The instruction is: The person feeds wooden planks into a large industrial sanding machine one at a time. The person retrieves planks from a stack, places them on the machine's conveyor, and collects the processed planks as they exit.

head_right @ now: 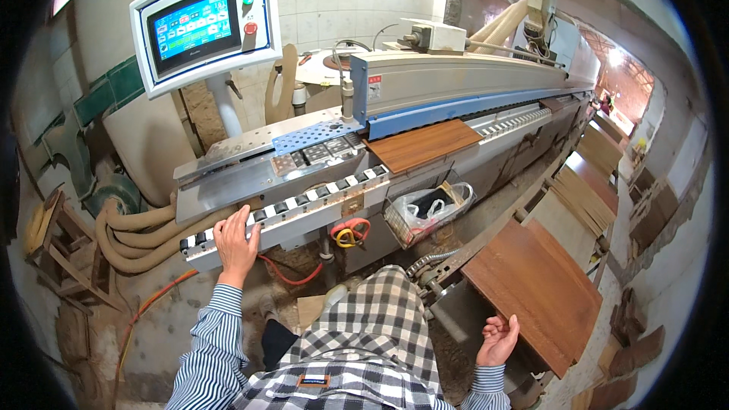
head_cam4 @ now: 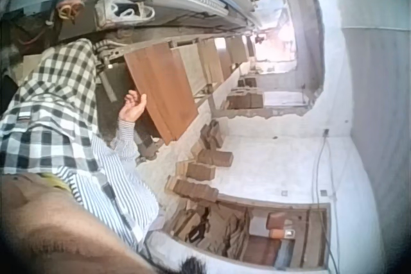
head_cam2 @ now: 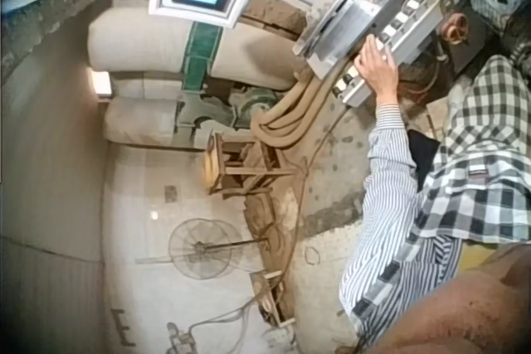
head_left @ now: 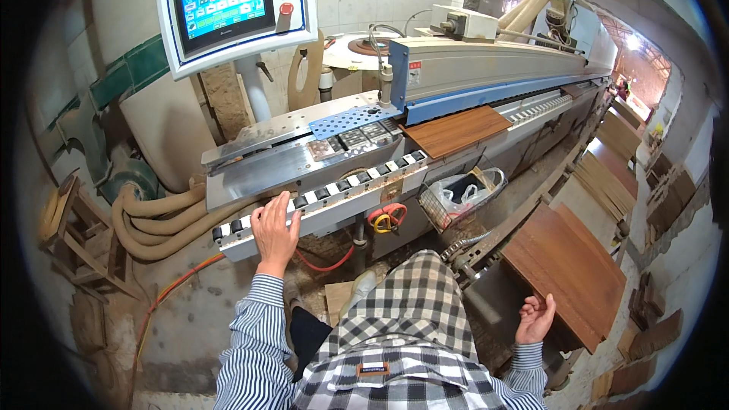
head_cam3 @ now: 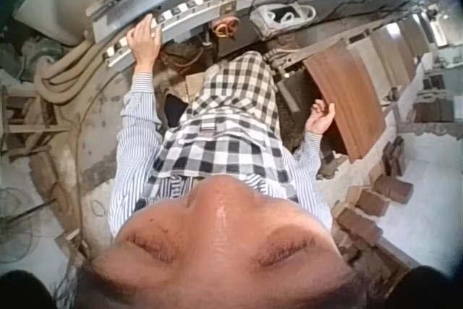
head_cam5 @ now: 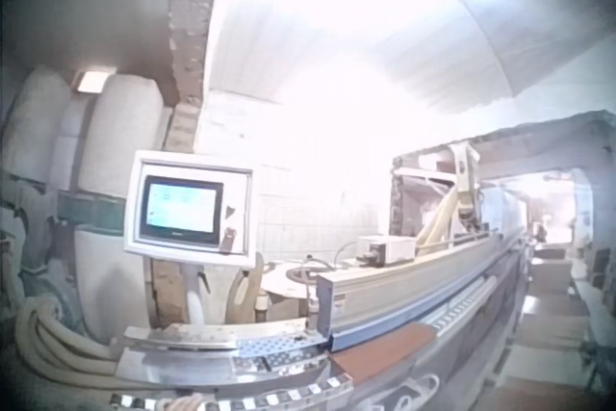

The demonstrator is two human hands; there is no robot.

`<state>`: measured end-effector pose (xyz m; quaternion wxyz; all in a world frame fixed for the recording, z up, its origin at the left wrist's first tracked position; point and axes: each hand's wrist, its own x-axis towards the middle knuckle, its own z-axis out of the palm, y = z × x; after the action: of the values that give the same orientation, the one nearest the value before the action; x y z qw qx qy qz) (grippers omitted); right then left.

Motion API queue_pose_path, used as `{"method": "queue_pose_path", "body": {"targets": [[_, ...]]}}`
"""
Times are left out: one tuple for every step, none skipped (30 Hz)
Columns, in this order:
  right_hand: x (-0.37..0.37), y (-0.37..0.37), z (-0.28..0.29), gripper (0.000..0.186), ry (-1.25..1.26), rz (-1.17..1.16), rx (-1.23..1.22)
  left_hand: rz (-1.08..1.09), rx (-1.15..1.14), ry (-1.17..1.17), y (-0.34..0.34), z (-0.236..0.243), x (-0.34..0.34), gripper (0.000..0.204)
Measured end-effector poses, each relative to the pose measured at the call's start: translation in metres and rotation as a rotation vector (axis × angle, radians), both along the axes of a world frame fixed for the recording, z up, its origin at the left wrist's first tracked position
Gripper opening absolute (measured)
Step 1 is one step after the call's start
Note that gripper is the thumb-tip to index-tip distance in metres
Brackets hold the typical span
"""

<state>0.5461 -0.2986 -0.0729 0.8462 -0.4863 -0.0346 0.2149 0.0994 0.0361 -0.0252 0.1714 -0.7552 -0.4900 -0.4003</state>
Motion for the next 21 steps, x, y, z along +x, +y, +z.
{"method": "queue_pose_path", "body": {"targets": [[-0.009, -0.002, -0.002, 0.033, -0.033, -0.055, 0.005, 0.002, -0.008, -0.003, 0.0, -0.001, 0.0, 0.048], [-0.014, -0.005, -0.003, 0.037, -0.066, -0.109, 0.01, 0.003, -0.016, -0.006, 0.0, -0.001, -0.001, 0.048], [-0.013, -0.01, 0.0, 0.04, -0.016, -0.189, 0.037, 0.004, -0.013, -0.004, -0.001, 0.0, -0.001, 0.048], [-0.011, -0.014, 0.005, 0.043, 0.034, -0.268, 0.065, 0.006, -0.01, -0.002, -0.002, 0.001, -0.001, 0.049], [-0.009, -0.017, 0.012, 0.046, 0.072, -0.372, 0.058, 0.008, -0.006, 0.0, -0.003, 0.002, -0.001, 0.049], [-0.013, -0.016, 0.031, 0.041, 0.089, -0.419, 0.117, 0.004, -0.008, 0.004, -0.002, 0.002, -0.002, 0.049], [0.005, -0.03, 0.012, 0.036, 0.052, -0.35, 0.118, -0.003, -0.012, 0.002, -0.001, 0.001, -0.002, 0.05], [0.023, -0.042, -0.006, 0.032, 0.016, -0.279, 0.118, -0.009, -0.016, 0.0, -0.001, 0.0, -0.003, 0.051], [0.022, -0.042, -0.008, 0.028, 0.015, -0.272, 0.116, -0.02, -0.052, -0.01, -0.002, 0.001, -0.002, 0.052], [0.013, -0.036, 0.0, 0.025, 0.011, -0.264, 0.115, -0.03, -0.086, -0.024, -0.004, 0.003, -0.002, 0.054], [0.004, -0.03, 0.006, 0.022, 0.006, -0.254, 0.114, -0.039, -0.121, -0.039, -0.007, 0.005, -0.003, 0.055], [-0.005, -0.025, 0.009, 0.018, 0.006, -0.199, 0.136, -0.044, -0.143, -0.043, -0.011, 0.007, -0.004, 0.056], [-0.014, -0.019, 0.011, 0.018, 0.006, -0.16, 0.142, -0.05, -0.161, -0.046, -0.016, 0.009, -0.004, 0.058], [-0.022, -0.012, 0.015, 0.017, 0.006, -0.119, 0.149, -0.055, -0.179, -0.05, -0.022, 0.01, -0.005, 0.059], [-0.029, -0.005, 0.019, 0.019, -0.017, -0.039, 0.149, -0.086, -0.239, -0.096, -0.028, 0.012, -0.007, 0.062], [-0.035, 0.001, 0.021, 0.019, -0.008, 0.044, 0.159, -0.127, -0.255, -0.133, -0.036, 0.012, -0.008, 0.063], [-0.041, 0.011, 0.024, 0.02, -0.024, 0.13, 0.166, -0.168, -0.271, -0.17, -0.045, 0.012, -0.008, 0.063], [-0.049, 0.023, 0.029, 0.02, -0.037, 0.214, 0.173, -0.209, -0.288, -0.205, -0.056, 0.014, -0.006, 0.064], [-0.058, 0.036, 0.034, 0.02, -0.035, 0.282, 0.163, -0.263, -0.325, -0.243, -0.069, 0.018, -0.003, 0.066], [-0.068, 0.052, 0.04, 0.021, -0.037, 0.357, 0.155, -0.317, -0.334, -0.237, -0.083, 0.022, -0.002, 0.069], [-0.079, 0.068, 0.047, 0.021, -0.031, 0.444, 0.161, -0.385, -0.348, -0.252, -0.095, 0.027, 0.001, 0.072]]}}
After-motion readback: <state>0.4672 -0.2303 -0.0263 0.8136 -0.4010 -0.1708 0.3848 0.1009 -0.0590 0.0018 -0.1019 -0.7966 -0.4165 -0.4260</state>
